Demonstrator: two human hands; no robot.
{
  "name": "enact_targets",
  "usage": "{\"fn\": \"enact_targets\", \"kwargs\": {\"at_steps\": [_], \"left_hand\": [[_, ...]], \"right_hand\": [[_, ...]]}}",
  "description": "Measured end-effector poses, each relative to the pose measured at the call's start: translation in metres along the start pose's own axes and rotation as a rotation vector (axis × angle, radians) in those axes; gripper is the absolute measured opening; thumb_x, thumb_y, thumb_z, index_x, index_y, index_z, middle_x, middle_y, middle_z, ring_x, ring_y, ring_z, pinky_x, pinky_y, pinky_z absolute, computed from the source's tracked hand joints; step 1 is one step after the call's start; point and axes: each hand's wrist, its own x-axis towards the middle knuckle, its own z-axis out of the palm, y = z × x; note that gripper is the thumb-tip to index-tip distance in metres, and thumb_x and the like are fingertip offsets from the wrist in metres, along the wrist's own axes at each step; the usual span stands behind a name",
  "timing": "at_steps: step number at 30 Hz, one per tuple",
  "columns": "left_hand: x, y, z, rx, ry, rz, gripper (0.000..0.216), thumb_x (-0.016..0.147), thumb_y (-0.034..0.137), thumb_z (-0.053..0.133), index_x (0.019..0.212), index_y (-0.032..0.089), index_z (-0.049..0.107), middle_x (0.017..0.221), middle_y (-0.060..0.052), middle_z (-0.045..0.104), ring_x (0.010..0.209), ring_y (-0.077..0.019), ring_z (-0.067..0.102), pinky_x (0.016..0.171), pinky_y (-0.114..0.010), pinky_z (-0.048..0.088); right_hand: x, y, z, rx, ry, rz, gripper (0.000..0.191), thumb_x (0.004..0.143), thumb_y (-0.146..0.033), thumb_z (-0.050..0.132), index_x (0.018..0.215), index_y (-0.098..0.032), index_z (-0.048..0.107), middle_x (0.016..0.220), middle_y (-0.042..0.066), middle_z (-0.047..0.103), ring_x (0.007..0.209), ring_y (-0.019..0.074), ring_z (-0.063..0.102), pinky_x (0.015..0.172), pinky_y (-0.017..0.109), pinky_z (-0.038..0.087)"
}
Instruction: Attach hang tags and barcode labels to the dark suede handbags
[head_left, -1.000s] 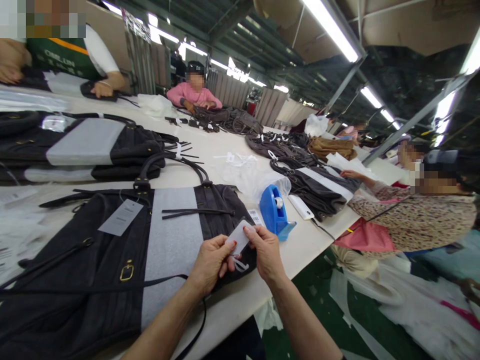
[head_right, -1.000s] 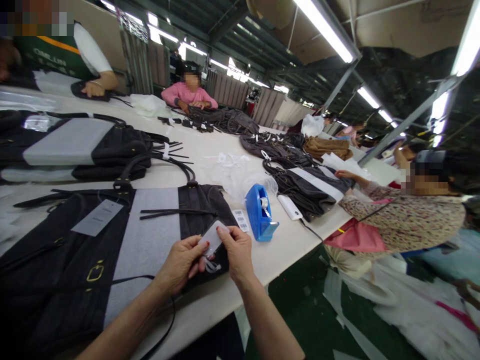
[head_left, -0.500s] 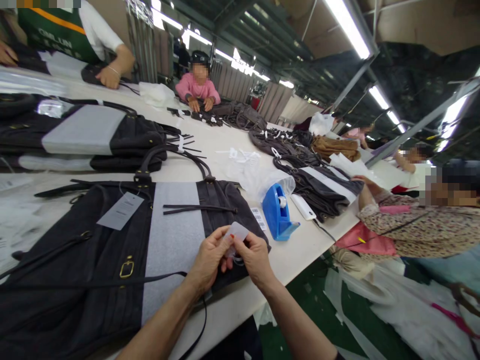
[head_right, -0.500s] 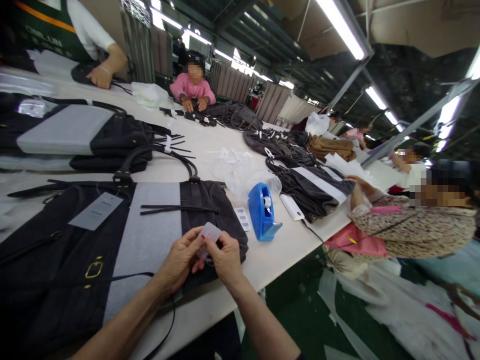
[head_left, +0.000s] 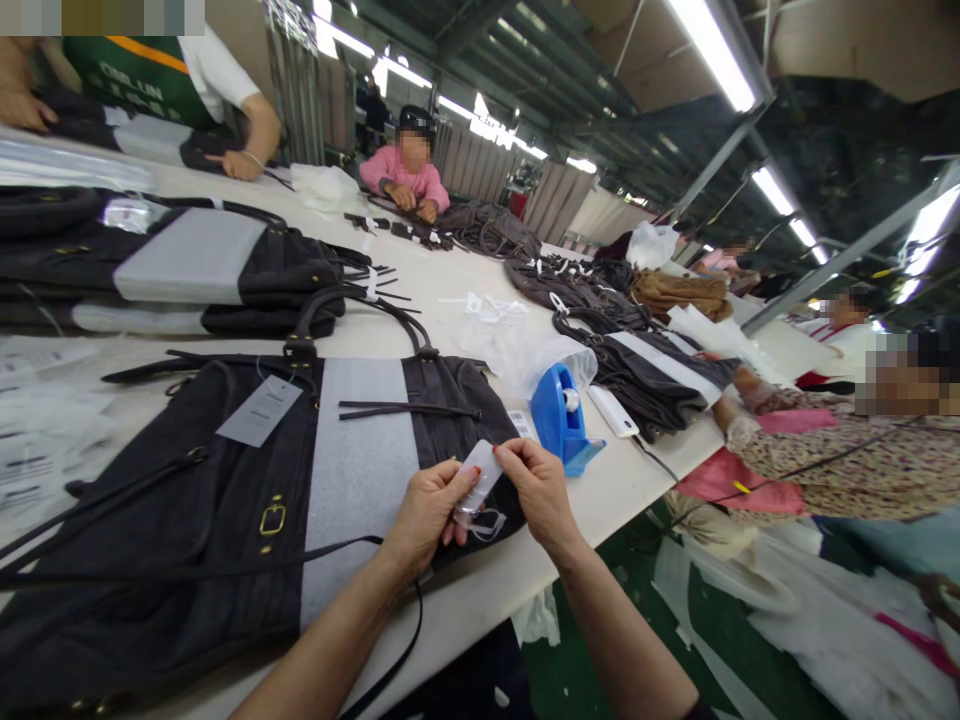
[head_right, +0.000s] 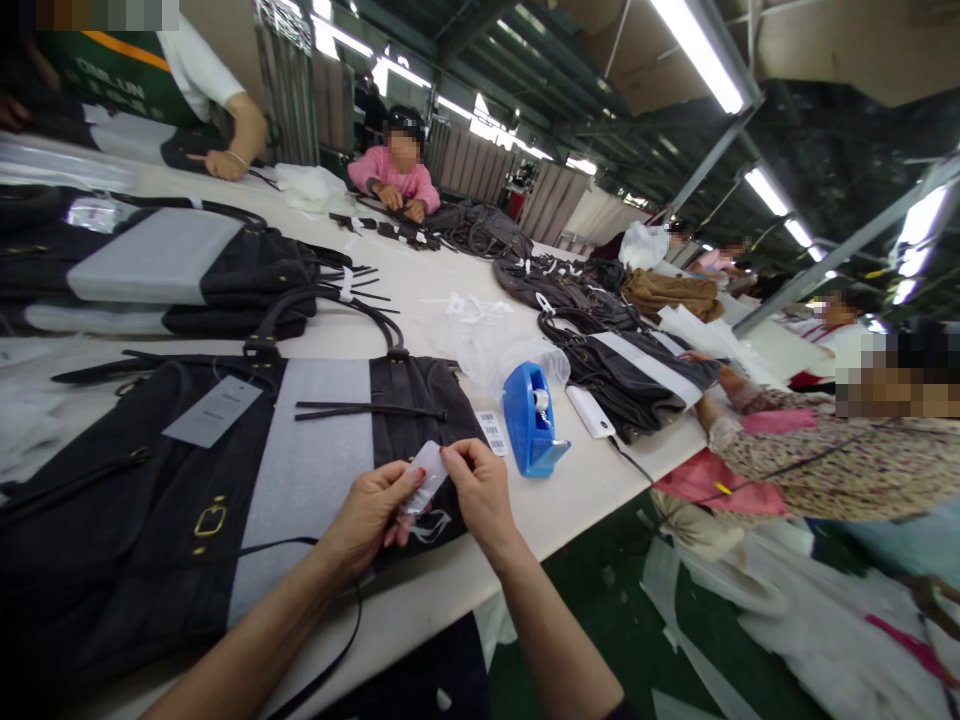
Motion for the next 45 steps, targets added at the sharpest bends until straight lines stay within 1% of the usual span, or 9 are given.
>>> {"fn": "enact_targets", "kwargs": {"at_steps": [10, 15, 20, 26, 32, 35, 39, 42, 45], "left_hand": [[-0.006, 0.005, 0.002, 0.068, 0.003, -0.034, 0.040, 0.071, 0.052, 0.058, 0.070, 0.013, 0.052, 0.058, -0.002, 0.061, 0.032, -0.0069, 0.046, 0.028, -0.015, 0.022], [-0.008, 0.010, 0.000, 0.136, 0.055, 0.001, 0.038, 0.071, 0.050, 0.061, 0.069, 0.012, 0.060, 0.060, -0.003, 0.061, 0.050, -0.0077, 0.051, 0.044, -0.016, 0.034], [-0.004, 0.011, 0.001, 0.135, 0.103, 0.016, 0.034, 0.066, 0.046, 0.066, 0.066, 0.012, 0.062, 0.055, 0.001, 0.056, 0.050, -0.0062, 0.045, 0.047, -0.017, 0.033], [-0.011, 0.027, -0.004, 0.082, 0.188, -0.056, 0.037, 0.054, 0.040, 0.074, 0.072, 0.012, 0.058, 0.055, 0.000, 0.058, 0.047, -0.0089, 0.048, 0.044, -0.019, 0.034], [-0.032, 0.048, -0.052, 0.614, 0.371, 0.046, 0.031, 0.064, 0.042, 0.063, 0.082, 0.017, 0.056, 0.048, 0.005, 0.050, 0.043, -0.0107, 0.044, 0.043, -0.022, 0.029], [-0.039, 0.050, -0.069, 1.011, 0.467, -0.008, 0.021, 0.070, 0.038, 0.058, 0.079, 0.019, 0.058, 0.056, 0.002, 0.056, 0.053, -0.0142, 0.051, 0.051, -0.025, 0.031], [-0.043, 0.049, -0.069, 1.397, 0.491, -0.068, 0.018, 0.076, 0.034, 0.054, 0.086, 0.020, 0.060, 0.078, -0.003, 0.063, 0.073, -0.0195, 0.058, 0.061, -0.029, 0.035], [-0.046, 0.046, -0.062, 1.676, 0.514, 0.063, 0.024, 0.077, 0.033, 0.057, 0.095, 0.018, 0.057, 0.093, -0.008, 0.061, 0.086, -0.0242, 0.056, 0.067, -0.032, 0.036], [-0.049, 0.044, -0.058, 1.877, 0.492, 0.233, 0.017, 0.077, 0.031, 0.058, 0.090, 0.020, 0.059, 0.096, -0.008, 0.058, 0.094, -0.0272, 0.051, 0.073, -0.038, 0.034]], "right_hand": [[0.005, 0.007, -0.002, 0.124, 0.088, 0.022, 0.026, 0.077, -0.042, 0.058, 0.069, -0.017, 0.056, 0.060, -0.004, 0.047, 0.056, 0.0099, 0.039, 0.053, 0.022, 0.032], [0.007, 0.005, -0.001, 0.190, 0.089, 0.033, 0.026, 0.075, -0.041, 0.060, 0.067, -0.017, 0.056, 0.058, -0.005, 0.045, 0.053, 0.0088, 0.036, 0.050, 0.022, 0.029], [0.006, 0.007, -0.004, 0.256, 0.095, 0.040, 0.026, 0.075, -0.041, 0.060, 0.067, -0.017, 0.057, 0.057, -0.005, 0.044, 0.052, 0.0078, 0.034, 0.048, 0.021, 0.027], [0.004, 0.010, -0.007, 0.249, -0.001, 0.105, 0.027, 0.074, -0.041, 0.063, 0.067, -0.016, 0.057, 0.052, -0.006, 0.042, 0.048, 0.0063, 0.033, 0.044, 0.020, 0.024], [-0.002, 0.002, 0.030, 0.170, -0.309, 0.178, 0.025, 0.073, -0.040, 0.059, 0.068, -0.016, 0.053, 0.056, -0.002, 0.054, 0.044, 0.0072, 0.042, 0.040, 0.019, 0.028], [-0.004, 0.004, 0.050, 0.062, -0.375, 0.182, 0.021, 0.074, -0.036, 0.055, 0.067, -0.017, 0.052, 0.055, -0.001, 0.057, 0.043, 0.0084, 0.046, 0.041, 0.019, 0.032], [-0.004, 0.013, 0.061, -0.060, -0.376, 0.183, 0.014, 0.074, -0.029, 0.054, 0.067, -0.018, 0.051, 0.054, -0.003, 0.058, 0.042, 0.0092, 0.050, 0.042, 0.019, 0.035], [-0.002, 0.019, 0.061, -0.121, -0.391, 0.185, 0.011, 0.075, -0.025, 0.054, 0.068, -0.018, 0.050, 0.054, -0.003, 0.058, 0.042, 0.0095, 0.053, 0.043, 0.019, 0.036], [-0.003, 0.021, 0.062, -0.204, -0.390, 0.164, 0.011, 0.078, -0.023, 0.054, 0.068, -0.019, 0.051, 0.052, -0.004, 0.057, 0.044, 0.0102, 0.054, 0.045, 0.019, 0.036]]}}
